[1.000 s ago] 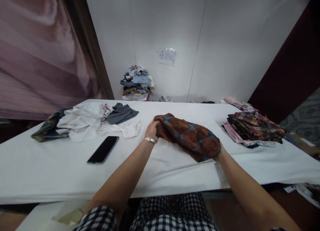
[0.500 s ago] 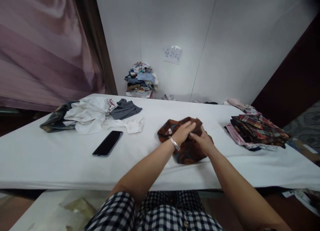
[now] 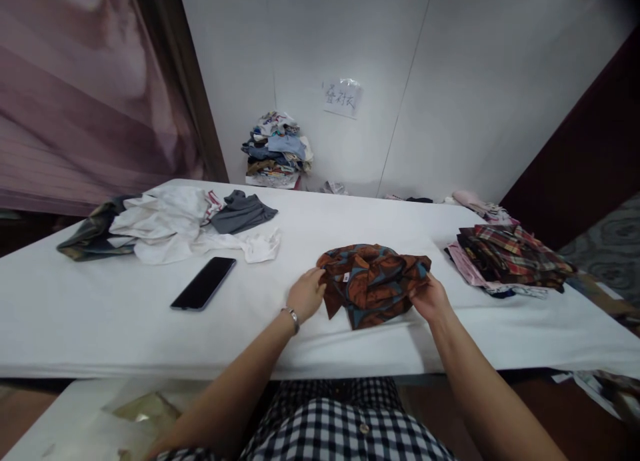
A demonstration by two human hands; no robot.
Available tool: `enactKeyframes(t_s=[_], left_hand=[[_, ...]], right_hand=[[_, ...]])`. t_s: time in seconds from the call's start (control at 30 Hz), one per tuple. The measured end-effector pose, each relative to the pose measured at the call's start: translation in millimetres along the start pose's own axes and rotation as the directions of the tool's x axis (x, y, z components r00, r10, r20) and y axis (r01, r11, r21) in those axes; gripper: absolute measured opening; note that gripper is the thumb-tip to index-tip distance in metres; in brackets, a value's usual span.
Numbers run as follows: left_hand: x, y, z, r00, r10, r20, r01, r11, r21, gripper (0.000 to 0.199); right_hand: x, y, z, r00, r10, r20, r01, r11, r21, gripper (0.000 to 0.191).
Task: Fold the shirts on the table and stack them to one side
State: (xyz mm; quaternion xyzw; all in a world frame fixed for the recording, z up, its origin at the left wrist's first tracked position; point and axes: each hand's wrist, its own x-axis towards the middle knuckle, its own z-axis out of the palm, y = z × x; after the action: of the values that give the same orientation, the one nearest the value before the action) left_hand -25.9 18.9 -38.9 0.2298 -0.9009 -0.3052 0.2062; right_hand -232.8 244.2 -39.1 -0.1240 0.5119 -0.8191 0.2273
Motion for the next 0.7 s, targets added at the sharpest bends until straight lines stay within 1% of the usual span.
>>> enactKeyframes(t_s=[0.07,0.13,0.17,0.2,0.23,0.27,0.3,0.33,0.37,0.4,0.47,0.53,0.6,0.67,0.7], left_hand=[[13,-16,0.7,1.000,-0.011,0.014,0.011,0.999,0.047,0.040],[25,-21,2.0,0.997,-0.029,0.065,0.025,0.998,0.065,0.043],[29,-22,3.3,0.995,-0.041,0.095,0.034,0.997,0.073,0.042],[33,-20,5.1,0.991,-0.053,0.126,0.043,0.996,0.081,0.040],[36,-18,7.4,0.987,-0.059,0.148,0.047,0.995,0.088,0.038],[38,-16,10.3,0.986,-0.060,0.153,0.046,0.995,0.090,0.034],[38,-14,13.5,0.989,-0.055,0.141,0.044,0.995,0.084,0.030],[39,-11,16.9,0.992,-0.047,0.115,0.039,0.997,0.068,0.024],[38,-9,20.2,0.996,-0.036,0.080,0.032,0.999,0.042,0.018],[37,-7,23.1,0.999,-0.020,0.041,0.020,1.000,0.004,0.013],[34,-3,26.4,1.000,0.010,-0.026,-0.013,0.994,-0.104,0.009],[32,3,25.4,0.998,0.026,-0.055,-0.038,0.971,-0.234,0.009],[29,11,19.4,0.997,0.037,-0.062,-0.055,0.945,-0.322,0.010],[27,20,9.3,0.993,0.063,-0.097,-0.092,0.940,-0.328,0.012],[26,24,3.3,0.988,0.082,-0.128,-0.119,0.942,-0.313,0.012]], right_hand=[[4,-1,-8,1.000,0.004,-0.024,-0.004,1.000,0.015,0.012],[6,-4,-15,0.998,-0.023,-0.060,0.021,0.999,-0.040,0.009],[7,-7,-18,0.993,-0.054,-0.104,0.044,0.995,-0.093,0.012],[6,-10,-20,0.981,-0.107,-0.162,0.080,0.983,-0.164,0.021],[5,-14,-22,0.959,-0.184,-0.214,0.127,0.958,-0.257,0.032],[2,-18,-23,0.931,-0.279,-0.234,0.183,0.913,-0.364,0.040],[-2,-22,-22,0.903,-0.376,-0.208,0.244,0.848,-0.470,0.044],[-6,-26,-20,0.883,-0.450,-0.133,0.307,0.768,-0.561,0.044],[-10,-28,-17,0.874,-0.486,-0.024,0.365,0.688,-0.627,0.043],[-14,-29,-13,0.874,-0.476,0.094,0.410,0.622,-0.668,0.042],[-16,-27,-3,0.877,-0.386,0.286,0.466,0.540,-0.701,0.040],[-13,-22,6,0.868,-0.278,0.411,0.496,0.472,-0.729,0.043],[-5,-15,13,0.858,-0.193,0.476,0.513,0.382,-0.769,0.050],[3,-10,16,0.846,-0.131,0.517,0.532,0.275,-0.801,0.057],[6,-9,17,0.839,-0.101,0.535,0.543,0.229,-0.808,0.055]])
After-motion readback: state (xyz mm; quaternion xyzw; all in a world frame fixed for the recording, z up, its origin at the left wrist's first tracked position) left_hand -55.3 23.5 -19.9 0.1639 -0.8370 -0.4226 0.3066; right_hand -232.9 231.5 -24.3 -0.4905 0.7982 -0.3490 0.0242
